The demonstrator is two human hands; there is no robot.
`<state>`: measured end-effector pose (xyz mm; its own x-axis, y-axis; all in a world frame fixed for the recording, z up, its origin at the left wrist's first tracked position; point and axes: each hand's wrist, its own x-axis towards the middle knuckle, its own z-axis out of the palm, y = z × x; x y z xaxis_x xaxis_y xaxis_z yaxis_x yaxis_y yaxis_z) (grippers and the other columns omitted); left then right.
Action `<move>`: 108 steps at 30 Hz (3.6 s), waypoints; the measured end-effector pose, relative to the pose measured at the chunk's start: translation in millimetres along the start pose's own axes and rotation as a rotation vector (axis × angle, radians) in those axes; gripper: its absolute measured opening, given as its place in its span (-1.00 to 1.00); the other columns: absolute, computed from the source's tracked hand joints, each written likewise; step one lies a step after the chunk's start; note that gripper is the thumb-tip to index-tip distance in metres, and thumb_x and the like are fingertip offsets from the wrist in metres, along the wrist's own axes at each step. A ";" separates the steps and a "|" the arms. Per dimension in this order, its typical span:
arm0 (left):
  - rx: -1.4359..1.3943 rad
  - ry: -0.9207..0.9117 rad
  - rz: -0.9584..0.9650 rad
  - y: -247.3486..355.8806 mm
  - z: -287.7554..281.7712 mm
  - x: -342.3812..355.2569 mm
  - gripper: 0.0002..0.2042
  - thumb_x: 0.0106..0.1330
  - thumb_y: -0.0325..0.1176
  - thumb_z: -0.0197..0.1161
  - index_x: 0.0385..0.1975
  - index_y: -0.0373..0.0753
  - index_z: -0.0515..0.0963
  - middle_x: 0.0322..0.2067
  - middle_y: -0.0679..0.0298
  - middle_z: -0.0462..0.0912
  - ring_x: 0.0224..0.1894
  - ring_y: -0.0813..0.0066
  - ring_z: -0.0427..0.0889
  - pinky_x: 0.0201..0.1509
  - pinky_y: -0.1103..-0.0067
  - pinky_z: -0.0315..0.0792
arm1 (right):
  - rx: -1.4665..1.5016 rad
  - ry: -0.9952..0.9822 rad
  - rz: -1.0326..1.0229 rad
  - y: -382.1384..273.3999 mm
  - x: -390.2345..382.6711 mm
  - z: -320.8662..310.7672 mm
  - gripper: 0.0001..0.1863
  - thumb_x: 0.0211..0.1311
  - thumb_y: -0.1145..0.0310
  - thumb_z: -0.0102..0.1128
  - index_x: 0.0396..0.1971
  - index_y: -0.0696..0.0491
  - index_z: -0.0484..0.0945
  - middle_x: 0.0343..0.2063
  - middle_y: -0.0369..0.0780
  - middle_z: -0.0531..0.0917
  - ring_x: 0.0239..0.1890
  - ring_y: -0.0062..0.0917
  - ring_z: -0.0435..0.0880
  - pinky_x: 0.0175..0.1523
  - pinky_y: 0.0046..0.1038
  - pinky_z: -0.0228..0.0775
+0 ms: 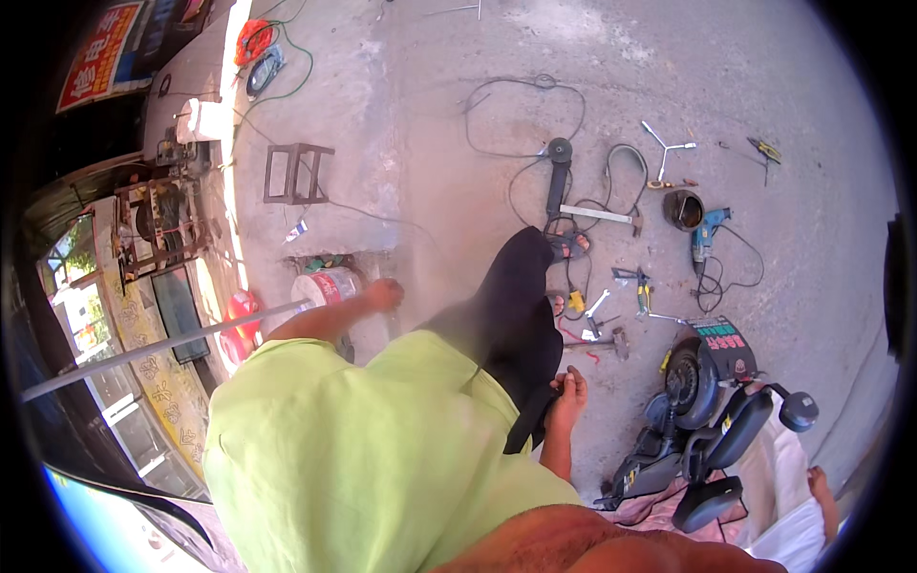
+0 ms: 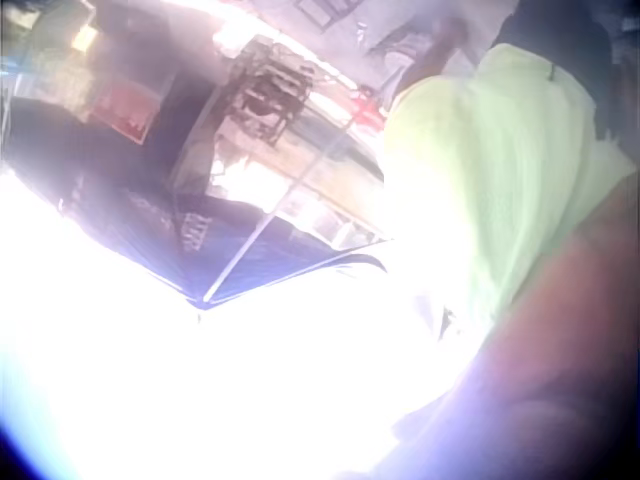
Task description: The person removes debris and rust from a metal frame by hand, then uses a small tool to clean internal parts and manipulates electrical wiring.
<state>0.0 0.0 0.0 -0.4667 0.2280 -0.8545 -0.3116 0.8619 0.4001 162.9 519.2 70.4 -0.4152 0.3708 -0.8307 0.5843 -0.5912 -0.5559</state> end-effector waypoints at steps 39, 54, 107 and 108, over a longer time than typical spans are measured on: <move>-1.708 0.782 -0.437 -242.3 -111.4 -150.1 -0.86 0.33 -0.34 0.09 -0.41 -0.15 0.58 -0.45 0.22 0.68 -0.48 0.32 0.67 -0.48 0.39 0.52 | -1.621 -0.283 0.259 -191.3 71.2 682.2 -0.76 0.31 0.34 0.17 -0.12 0.12 0.62 -0.43 -0.21 0.69 -0.48 -0.49 0.66 -0.49 -0.44 0.45; -2.390 0.533 -0.705 -223.8 -423.1 -97.1 -0.81 0.46 -0.23 0.02 -0.22 -0.15 0.54 -0.30 0.20 0.65 -0.36 0.29 0.68 -0.34 0.38 0.56 | -1.397 -0.912 -0.446 -97.1 -20.9 1591.7 -0.69 0.39 0.21 0.12 0.04 0.01 0.56 -0.30 -0.33 0.66 -0.40 -0.68 0.58 -0.39 -0.61 0.33; -1.174 1.826 -0.344 -1424.4 -1228.5 -435.1 -0.85 0.40 -0.61 0.12 -0.10 -0.38 0.57 -0.19 0.17 0.63 -0.22 0.51 0.66 -0.10 0.60 0.56 | -1.864 -0.907 0.623 932.2 -477.2 2058.2 -0.82 0.38 0.21 0.08 -0.30 0.00 0.51 -0.51 -0.35 0.57 -0.56 -0.67 0.49 -0.52 -0.61 0.26; -1.230 1.855 -0.368 -1443.5 -1249.0 -442.7 -0.83 0.42 -0.59 0.12 -0.06 -0.39 0.56 -0.19 0.20 0.65 -0.21 0.54 0.66 -0.10 0.61 0.56 | -1.854 -0.938 0.601 938.4 -474.9 2054.2 -0.82 0.35 0.18 0.12 -0.30 -0.03 0.55 -0.51 -0.38 0.57 -0.56 -0.70 0.49 -0.51 -0.62 0.28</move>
<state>-377.5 -1910.8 214.5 -0.0708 -0.9960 -0.0549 -0.3950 -0.0226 0.9184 -523.9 -1682.9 2.3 0.2374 -0.2532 -0.9378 0.3274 0.9298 -0.1682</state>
